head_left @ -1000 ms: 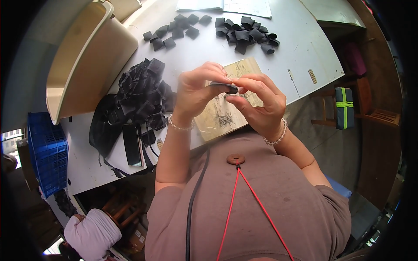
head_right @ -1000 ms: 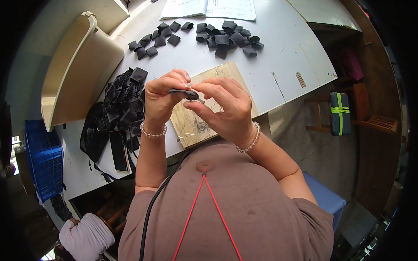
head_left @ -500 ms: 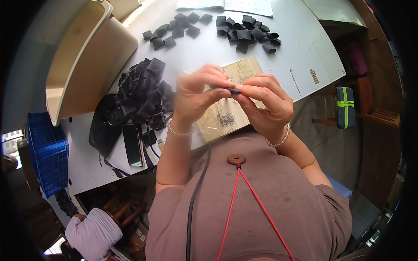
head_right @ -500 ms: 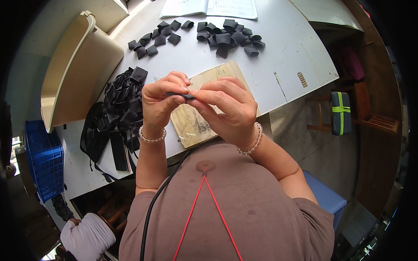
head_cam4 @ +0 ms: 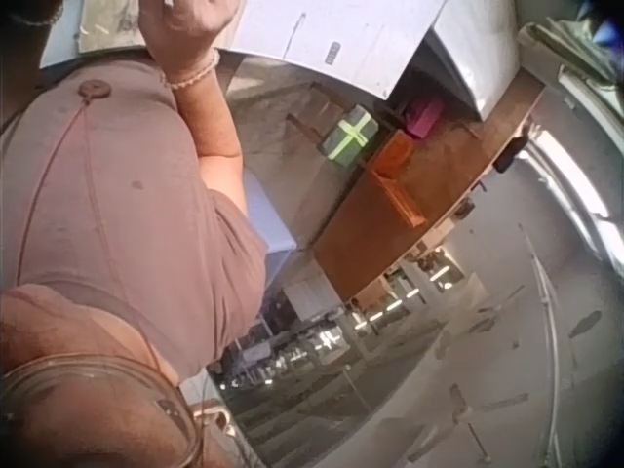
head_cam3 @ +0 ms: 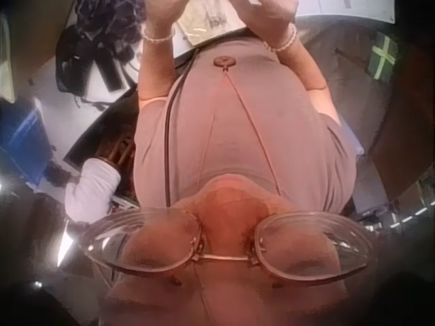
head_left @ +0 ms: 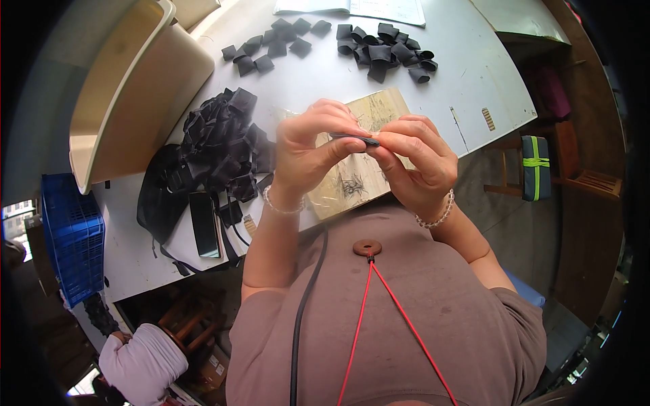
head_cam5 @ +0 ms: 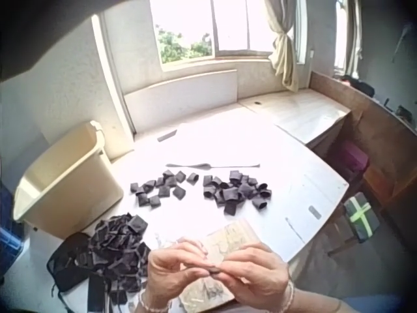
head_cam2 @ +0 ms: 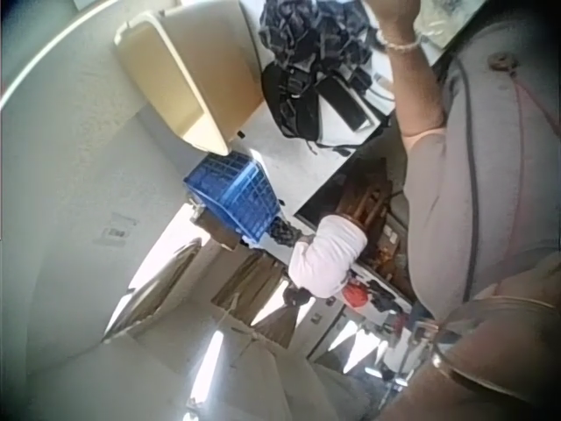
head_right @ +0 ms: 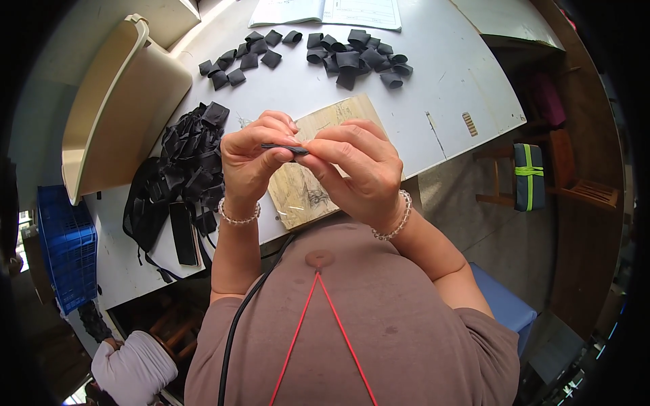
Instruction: The recorder is inspecting and manipulating black rubber corner pieces, checking their inner surfaces.
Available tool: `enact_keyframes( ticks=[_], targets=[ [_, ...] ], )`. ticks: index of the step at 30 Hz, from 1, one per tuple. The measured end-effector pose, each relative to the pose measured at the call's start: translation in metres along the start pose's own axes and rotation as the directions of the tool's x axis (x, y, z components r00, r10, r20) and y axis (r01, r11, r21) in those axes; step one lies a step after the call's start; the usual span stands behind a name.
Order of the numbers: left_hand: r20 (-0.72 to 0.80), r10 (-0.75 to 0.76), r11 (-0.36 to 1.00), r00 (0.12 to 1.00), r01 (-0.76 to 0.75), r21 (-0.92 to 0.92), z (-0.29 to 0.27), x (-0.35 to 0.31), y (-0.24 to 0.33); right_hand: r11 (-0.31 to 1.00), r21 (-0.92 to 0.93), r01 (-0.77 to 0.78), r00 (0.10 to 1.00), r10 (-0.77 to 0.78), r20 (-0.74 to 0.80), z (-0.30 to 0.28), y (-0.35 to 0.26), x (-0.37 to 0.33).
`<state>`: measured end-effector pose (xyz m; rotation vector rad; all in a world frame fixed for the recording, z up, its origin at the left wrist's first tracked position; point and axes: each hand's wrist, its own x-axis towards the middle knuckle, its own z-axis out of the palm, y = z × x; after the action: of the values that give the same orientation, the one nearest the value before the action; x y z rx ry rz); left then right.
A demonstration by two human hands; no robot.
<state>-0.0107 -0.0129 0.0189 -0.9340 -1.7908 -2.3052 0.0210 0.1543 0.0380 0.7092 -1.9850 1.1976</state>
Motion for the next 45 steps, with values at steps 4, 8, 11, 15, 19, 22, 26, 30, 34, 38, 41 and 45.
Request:
enact_keyframes(
  ticks=[4, 8, 11, 15, 19, 22, 26, 30, 34, 38, 41, 45],
  targets=[
    [0.007, 0.023, 1.000, 1.000, -0.023, 0.013, -0.001, 0.001, -0.001, 0.999, -0.038, 0.032, 0.999, -0.032, 0.007, 0.000, -0.002, 0.004],
    [0.002, 0.012, 1.000, 1.000, -0.012, 0.001, -0.002, -0.001, -0.006, 0.999, -0.029, 0.038, 0.999, -0.038, 0.019, 0.000, 0.002, 0.002],
    [0.008, -0.012, 0.999, 1.000, 0.013, -0.047, 0.000, -0.004, -0.009, 0.999, -0.036, 0.031, 0.999, -0.030, 0.030, -0.001, 0.001, 0.001],
    [-0.038, -0.121, 0.982, 0.992, 0.114, -0.153, 0.004, -0.006, -0.008, 0.997, -0.040, -0.071, 0.995, 0.073, 0.064, -0.004, -0.005, 0.004],
    [-0.024, -0.065, 0.990, 0.998, 0.061, -0.128, -0.001, -0.006, -0.009, 1.000, -0.020, -0.001, 1.000, 0.001, 0.027, -0.005, -0.009, 0.010],
    [-0.053, -0.095, 0.989, 0.994, 0.088, -0.121, 0.002, -0.007, -0.002, 1.000, -0.015, 0.027, 1.000, -0.027, -0.007, -0.004, -0.003, 0.005],
    [-0.034, -0.027, 0.999, 0.999, 0.028, 0.020, 0.005, -0.003, 0.002, 0.998, 0.060, -0.005, 1.000, 0.006, -0.017, -0.008, -0.002, -0.003],
    [0.007, -0.016, 0.992, 1.000, 0.015, 0.126, 0.011, 0.003, 0.005, 0.990, 0.141, -0.013, 0.997, 0.024, -0.072, -0.009, 0.002, -0.014],
    [0.052, -0.030, 0.977, 0.998, 0.018, 0.213, 0.018, 0.007, 0.010, 0.958, 0.278, -0.070, 0.988, 0.106, -0.116, -0.009, 0.013, -0.029],
    [0.095, -0.024, 0.955, 0.995, -0.006, 0.298, 0.024, 0.008, 0.007, 0.920, 0.369, -0.132, 0.971, 0.196, -0.140, -0.008, 0.020, -0.044],
    [0.083, -0.043, 0.959, 0.996, 0.018, 0.284, 0.023, 0.006, 0.003, 0.887, 0.427, -0.175, 0.958, 0.253, -0.134, -0.005, 0.017, -0.046],
    [0.068, -0.027, 0.956, 0.997, 0.006, 0.292, 0.020, 0.003, 0.003, 0.880, 0.434, -0.195, 0.957, 0.268, -0.112, -0.006, 0.015, -0.041]
  ],
)
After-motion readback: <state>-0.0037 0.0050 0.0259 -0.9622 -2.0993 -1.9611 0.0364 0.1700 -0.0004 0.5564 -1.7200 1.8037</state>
